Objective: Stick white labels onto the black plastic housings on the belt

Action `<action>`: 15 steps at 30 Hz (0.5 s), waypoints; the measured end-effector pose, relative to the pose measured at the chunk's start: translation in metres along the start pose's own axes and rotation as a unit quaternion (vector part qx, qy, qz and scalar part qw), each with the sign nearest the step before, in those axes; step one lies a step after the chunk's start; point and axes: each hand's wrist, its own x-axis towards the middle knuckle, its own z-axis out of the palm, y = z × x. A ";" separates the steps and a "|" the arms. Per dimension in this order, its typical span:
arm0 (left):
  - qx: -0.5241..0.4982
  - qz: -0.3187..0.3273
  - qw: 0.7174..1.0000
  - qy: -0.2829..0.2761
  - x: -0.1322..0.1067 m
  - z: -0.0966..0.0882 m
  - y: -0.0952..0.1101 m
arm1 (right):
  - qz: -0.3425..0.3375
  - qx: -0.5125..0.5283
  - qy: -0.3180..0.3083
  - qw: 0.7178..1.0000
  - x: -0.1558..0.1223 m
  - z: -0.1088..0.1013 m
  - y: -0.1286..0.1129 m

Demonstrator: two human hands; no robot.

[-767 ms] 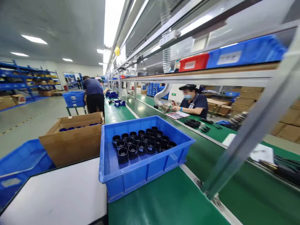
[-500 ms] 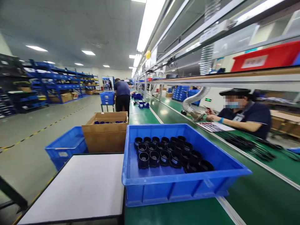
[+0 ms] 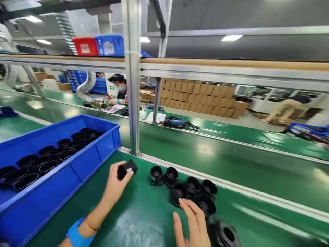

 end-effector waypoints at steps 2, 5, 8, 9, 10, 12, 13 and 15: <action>0.069 0.021 0.997 0.014 0.016 -0.012 -0.009 | 0.026 -0.002 0.060 0.998 0.013 -0.010 0.001; 0.151 0.032 0.988 0.017 0.025 -0.022 -0.021 | 0.124 0.005 0.141 0.982 0.028 -0.029 0.011; 0.201 0.056 0.978 0.024 0.018 -0.018 -0.024 | 0.225 -0.001 0.182 0.957 0.033 -0.049 0.037; 0.211 0.072 0.974 0.036 0.012 -0.015 -0.021 | 0.257 0.003 0.176 0.950 0.032 -0.053 0.049; 0.219 0.093 0.970 0.049 0.005 -0.010 -0.014 | 0.289 0.012 0.158 0.944 0.032 -0.056 0.061; 0.226 0.162 0.960 0.043 -0.011 0.005 0.008 | 0.349 0.047 0.106 0.930 0.030 -0.057 0.082; 0.226 0.211 0.951 0.011 -0.019 0.016 0.024 | 0.372 0.068 0.082 0.922 0.029 -0.056 0.091; 0.222 0.321 0.914 -0.112 -0.031 0.046 0.059 | 0.401 0.104 0.052 0.909 0.028 -0.054 0.101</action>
